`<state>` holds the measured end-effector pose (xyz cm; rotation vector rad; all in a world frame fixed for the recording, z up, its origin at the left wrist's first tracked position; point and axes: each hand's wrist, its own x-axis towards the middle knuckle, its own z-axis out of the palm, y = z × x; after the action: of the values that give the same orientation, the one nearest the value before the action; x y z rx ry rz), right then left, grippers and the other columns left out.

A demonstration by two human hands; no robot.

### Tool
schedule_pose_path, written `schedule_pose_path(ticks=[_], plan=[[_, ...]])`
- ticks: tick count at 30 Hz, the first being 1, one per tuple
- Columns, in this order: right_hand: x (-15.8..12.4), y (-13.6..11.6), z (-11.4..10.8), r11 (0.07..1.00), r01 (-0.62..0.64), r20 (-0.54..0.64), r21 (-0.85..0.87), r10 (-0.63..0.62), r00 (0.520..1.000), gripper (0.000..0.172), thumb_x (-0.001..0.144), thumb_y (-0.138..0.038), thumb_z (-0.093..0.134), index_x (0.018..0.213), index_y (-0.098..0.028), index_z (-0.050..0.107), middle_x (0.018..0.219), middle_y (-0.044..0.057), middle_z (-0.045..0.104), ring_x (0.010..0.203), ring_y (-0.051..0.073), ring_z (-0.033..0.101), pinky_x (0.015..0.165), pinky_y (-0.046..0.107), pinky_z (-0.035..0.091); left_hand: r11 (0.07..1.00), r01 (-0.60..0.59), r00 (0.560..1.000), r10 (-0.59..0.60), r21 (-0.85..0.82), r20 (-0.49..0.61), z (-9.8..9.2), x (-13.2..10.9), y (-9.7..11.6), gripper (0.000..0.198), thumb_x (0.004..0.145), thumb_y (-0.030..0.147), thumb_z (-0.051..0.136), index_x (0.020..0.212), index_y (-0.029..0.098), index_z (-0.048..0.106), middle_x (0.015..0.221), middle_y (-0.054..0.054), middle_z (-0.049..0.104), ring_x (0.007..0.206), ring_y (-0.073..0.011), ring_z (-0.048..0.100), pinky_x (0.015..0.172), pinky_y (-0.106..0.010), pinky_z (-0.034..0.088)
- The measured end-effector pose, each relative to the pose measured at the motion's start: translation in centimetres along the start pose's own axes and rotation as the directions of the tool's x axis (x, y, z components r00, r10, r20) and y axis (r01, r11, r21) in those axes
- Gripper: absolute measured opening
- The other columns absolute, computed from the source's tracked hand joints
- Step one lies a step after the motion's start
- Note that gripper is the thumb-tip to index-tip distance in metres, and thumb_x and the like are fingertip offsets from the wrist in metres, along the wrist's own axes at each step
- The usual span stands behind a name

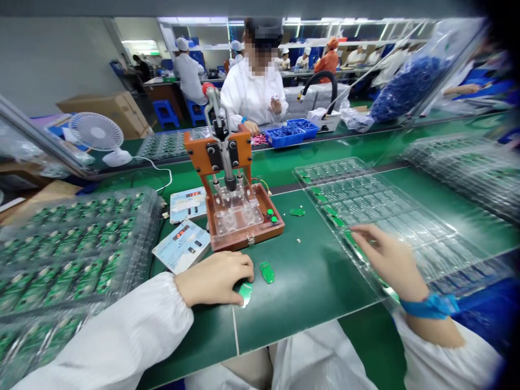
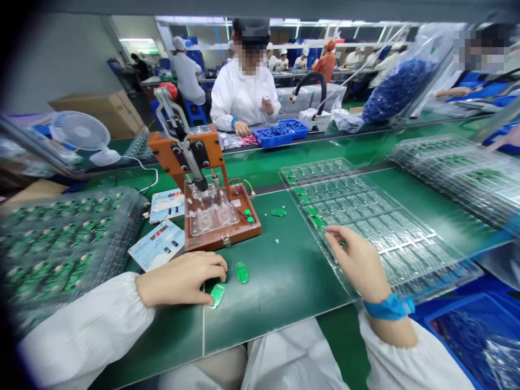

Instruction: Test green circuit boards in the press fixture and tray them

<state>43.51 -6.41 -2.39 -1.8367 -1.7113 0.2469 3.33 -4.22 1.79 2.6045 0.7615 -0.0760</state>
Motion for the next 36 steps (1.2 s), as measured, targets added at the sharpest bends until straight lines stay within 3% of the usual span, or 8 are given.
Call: schedule_pose_path(ticks=[2, 7, 9, 14, 19, 25, 28, 36], plan=[[-1.2, -3.0, 1.5, 0.984, 0.129, 0.145, 0.123, -0.146, 0.979, 0.033, 0.097, -0.050, 0.052, 0.111, -0.027, 0.071, 0.105, 0.007, 0.075, 0.087, 0.025, 0.071, 0.076, 0.037, 0.056, 1.000, -0.004, 1.000, 0.004, 0.026, 0.026, 0.2, 0.1, 0.2, 0.038, 0.072, 0.038, 0.091, 0.097, 0.021, 0.067, 0.112, -0.001, 0.066, 0.093, -0.0222, 0.065, 0.077, -0.033, 0.047], [-3.5, -8.4, 6.5, 0.863, 0.354, 0.452, 0.360, -0.494, 0.743, 0.026, 0.102, -0.038, 0.056, 0.123, -0.029, 0.067, 0.132, 0.004, 0.067, 0.125, 0.026, 0.060, 0.110, 0.045, 0.049, 0.995, -0.012, 0.998, 0.006, 0.095, 0.061, 0.6, 0.3, 0.7, 0.043, 0.067, 0.036, 0.094, 0.095, 0.021, 0.066, 0.110, -0.002, 0.064, 0.092, -0.0228, 0.063, 0.073, -0.034, 0.045], [-3.6, -9.5, 7.9, 0.845, 0.375, 0.478, 0.381, -0.528, 0.702, 0.028, 0.100, -0.036, 0.061, 0.126, -0.028, 0.067, 0.140, 0.005, 0.062, 0.133, 0.027, 0.054, 0.114, 0.049, 0.046, 0.994, -0.038, 0.997, 0.031, 0.099, 0.068, 0.5, 0.3, 0.7, 0.036, 0.071, 0.032, 0.092, 0.095, 0.022, 0.068, 0.110, -0.001, 0.066, 0.092, -0.0219, 0.063, 0.075, -0.035, 0.046], [-2.8, -10.5, 9.2, 0.826, 0.392, 0.490, 0.406, -0.559, 0.669, 0.032, 0.095, -0.032, 0.070, 0.127, -0.028, 0.068, 0.142, 0.007, 0.061, 0.135, 0.030, 0.052, 0.114, 0.054, 0.045, 0.987, -0.107, 0.994, 0.104, 0.118, 0.027, 0.5, 0.4, 0.6, 0.017, 0.079, 0.024, 0.084, 0.092, 0.023, 0.072, 0.101, 0.000, 0.070, 0.089, -0.0206, 0.064, 0.077, -0.036, 0.047], [-2.4, -10.9, 9.2, 0.796, 0.406, 0.486, 0.449, -0.599, 0.637, 0.032, 0.094, -0.036, 0.071, 0.125, -0.028, 0.069, 0.131, 0.007, 0.068, 0.125, 0.029, 0.060, 0.107, 0.051, 0.050, 0.991, -0.109, 0.994, 0.110, 0.080, -0.006, 0.1, 0.4, 0.7, 0.017, 0.077, 0.027, 0.085, 0.089, 0.023, 0.073, 0.097, -0.001, 0.069, 0.085, -0.0210, 0.065, 0.078, -0.035, 0.048], [1.9, -12.3, 8.2, 0.745, 0.425, 0.227, 0.514, -0.596, 0.770, 0.031, 0.097, -0.040, 0.066, 0.126, -0.029, 0.068, 0.134, 0.005, 0.066, 0.125, 0.026, 0.060, 0.109, 0.046, 0.051, 0.956, -0.036, 0.983, -0.018, -0.290, -0.180, -3.3, -0.8, -0.3, 0.025, 0.080, 0.022, 0.079, 0.105, 0.024, 0.072, 0.114, -0.003, 0.065, 0.099, -0.0203, 0.066, 0.089, -0.029, 0.050], [5.3, -13.8, 8.5, 0.734, 0.462, 0.150, 0.498, -0.598, 0.788, 0.029, 0.096, -0.039, 0.066, 0.122, -0.028, 0.070, 0.132, 0.006, 0.068, 0.126, 0.028, 0.059, 0.111, 0.049, 0.049, 0.934, -0.012, 0.968, -0.078, -0.356, -0.237, -4.6, -1.6, -1.3, 0.021, 0.082, 0.024, 0.076, 0.103, 0.024, 0.072, 0.113, -0.004, 0.063, 0.103, -0.0208, 0.064, 0.094, -0.030, 0.048], [9.5, -15.9, 11.4, 0.687, 0.565, 0.225, 0.456, -0.704, 0.674, 0.028, 0.094, -0.032, 0.066, 0.120, -0.024, 0.071, 0.122, 0.007, 0.071, 0.125, 0.028, 0.059, 0.111, 0.048, 0.049, 0.958, 0.026, 0.947, -0.114, -0.284, -0.301, -5.2, -2.1, -3.1, 0.019, 0.080, 0.022, 0.076, 0.099, 0.023, 0.072, 0.109, -0.003, 0.066, 0.104, -0.0212, 0.061, 0.098, -0.033, 0.044]])
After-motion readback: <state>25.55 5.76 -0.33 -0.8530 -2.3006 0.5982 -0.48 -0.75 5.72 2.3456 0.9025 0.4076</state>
